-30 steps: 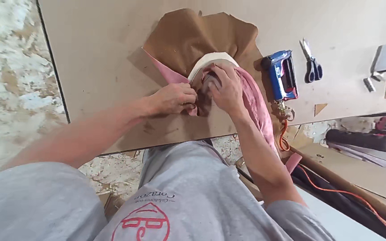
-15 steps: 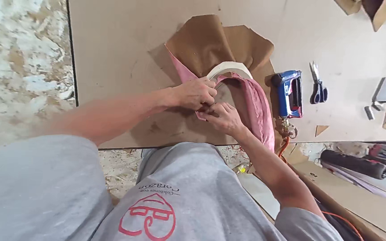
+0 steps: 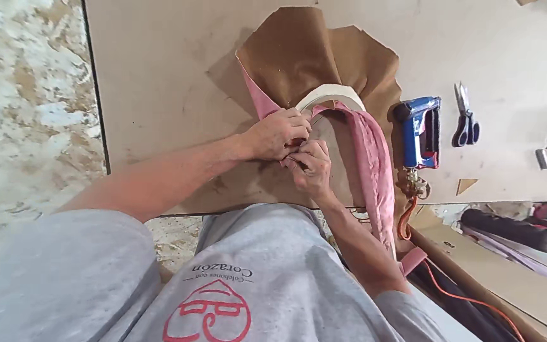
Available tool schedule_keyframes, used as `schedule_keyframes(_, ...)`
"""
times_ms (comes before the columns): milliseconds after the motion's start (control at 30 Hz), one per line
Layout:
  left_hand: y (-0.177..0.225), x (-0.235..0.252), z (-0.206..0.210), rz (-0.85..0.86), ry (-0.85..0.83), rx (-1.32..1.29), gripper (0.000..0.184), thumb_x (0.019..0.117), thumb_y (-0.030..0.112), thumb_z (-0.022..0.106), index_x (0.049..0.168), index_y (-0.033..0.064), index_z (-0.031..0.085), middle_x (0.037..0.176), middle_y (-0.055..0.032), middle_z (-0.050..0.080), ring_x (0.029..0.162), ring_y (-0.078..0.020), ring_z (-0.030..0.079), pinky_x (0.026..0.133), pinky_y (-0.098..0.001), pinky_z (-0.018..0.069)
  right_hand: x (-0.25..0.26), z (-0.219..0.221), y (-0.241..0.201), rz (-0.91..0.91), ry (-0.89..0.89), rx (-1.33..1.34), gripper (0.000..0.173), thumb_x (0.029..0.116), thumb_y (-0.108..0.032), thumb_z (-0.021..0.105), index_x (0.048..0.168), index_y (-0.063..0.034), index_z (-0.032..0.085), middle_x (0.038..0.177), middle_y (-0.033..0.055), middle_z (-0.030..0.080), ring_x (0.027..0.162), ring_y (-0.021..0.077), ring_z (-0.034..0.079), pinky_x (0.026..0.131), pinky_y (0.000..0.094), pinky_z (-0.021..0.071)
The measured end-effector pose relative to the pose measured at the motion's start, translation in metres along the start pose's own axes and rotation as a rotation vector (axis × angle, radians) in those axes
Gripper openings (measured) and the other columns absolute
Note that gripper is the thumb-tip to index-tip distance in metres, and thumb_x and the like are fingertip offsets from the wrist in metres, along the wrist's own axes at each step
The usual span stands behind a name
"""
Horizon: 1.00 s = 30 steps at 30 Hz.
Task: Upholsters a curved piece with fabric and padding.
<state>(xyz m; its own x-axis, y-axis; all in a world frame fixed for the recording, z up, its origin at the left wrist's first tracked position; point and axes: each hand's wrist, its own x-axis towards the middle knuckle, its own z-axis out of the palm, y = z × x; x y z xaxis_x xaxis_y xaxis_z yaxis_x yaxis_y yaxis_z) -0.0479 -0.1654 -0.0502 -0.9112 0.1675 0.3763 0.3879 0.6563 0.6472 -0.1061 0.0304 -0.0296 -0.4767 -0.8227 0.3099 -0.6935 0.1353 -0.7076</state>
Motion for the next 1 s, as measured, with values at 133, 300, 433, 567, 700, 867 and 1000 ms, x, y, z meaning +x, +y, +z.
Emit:
schedule_keyframes(133,0.0,0.001,-0.004,-0.011,-0.005,-0.039,0.027,0.0979,0.014,0.051,0.112,0.0046,0.072,0.125,-0.0105,0.071,0.129,-0.03,0.06,0.108,-0.0455,0.0464,0.007,-0.008,-0.004,0.141,-0.082,-0.033,0.008,0.0859,-0.017,0.076,0.084,-0.0107,0.08,0.088,0.0034,0.068,0.099,0.0202,0.061,0.089,0.0355,0.0508)
schedule_keyframes(300,0.007,-0.01,-0.018,-0.062,-0.141,-0.102,0.069,0.0787,0.034,0.058,0.141,0.004,0.056,0.149,-0.0151,0.055,0.144,-0.0311,0.047,0.117,-0.049,0.0397,0.014,-0.009,-0.007,0.062,-0.121,-0.151,0.009,0.0838,-0.013,0.071,0.081,-0.0115,0.079,0.091,0.0049,0.07,0.105,0.0262,0.062,0.092,0.0448,0.0485)
schedule_keyframes(433,0.015,-0.018,-0.018,-0.092,-0.21,0.054,0.105,0.0769,0.063,0.067,0.155,-0.0012,0.04,0.16,-0.0185,0.043,0.152,-0.0323,0.036,0.128,-0.0473,0.0206,0.033,-0.011,-0.007,0.091,-0.215,-0.247,0.011,0.0862,-0.022,0.073,0.078,-0.0157,0.077,0.09,0.0019,0.069,0.099,0.0237,0.062,0.085,0.0466,0.046)
schedule_keyframes(567,0.004,-0.017,-0.013,-0.081,-0.168,0.027,0.089,0.0893,0.057,0.066,0.151,-0.0029,0.044,0.156,-0.0219,0.047,0.147,-0.0339,0.044,0.124,-0.0459,0.0316,0.048,-0.024,-0.022,0.156,-0.369,-0.272,0.012,0.0844,-0.023,0.075,0.075,-0.0154,0.074,0.088,0.0033,0.068,0.093,0.0251,0.062,0.079,0.0493,0.0473)
schedule_keyframes(700,0.003,-0.014,-0.016,-0.115,-0.214,-0.032,0.083,0.0924,0.049,0.067,0.154,0.0011,0.042,0.159,-0.0198,0.043,0.149,-0.0313,0.041,0.124,-0.0448,0.0319,0.057,-0.038,-0.007,0.253,-0.267,-0.219,0.014,0.0905,-0.025,0.072,0.088,-0.0132,0.079,0.095,0.0051,0.073,0.095,0.0216,0.069,0.086,0.0485,0.0554)
schedule_keyframes(867,-0.001,-0.012,-0.02,-0.126,-0.228,-0.065,0.062,0.0984,0.037,0.062,0.155,0.0156,0.047,0.16,-0.0175,0.043,0.147,-0.031,0.043,0.121,-0.0462,0.0365,0.051,-0.176,0.058,0.719,-0.018,-0.636,0.06,0.0923,-0.044,0.067,0.143,-0.0114,0.06,0.138,0.0271,0.056,0.129,0.0441,0.053,0.104,0.0619,0.045)
schedule_keyframes(1000,-0.003,-0.009,-0.022,-0.093,-0.187,-0.054,0.054,0.0994,0.036,0.061,0.15,0.0183,0.055,0.156,-0.0182,0.048,0.145,-0.0318,0.047,0.118,-0.0482,0.0395,0.007,-0.215,0.123,0.943,-0.13,-0.699,0.098,0.0864,-0.056,0.072,0.164,-0.018,0.027,0.149,0.0345,0.044,0.134,0.0561,0.045,0.103,0.0747,0.0382)
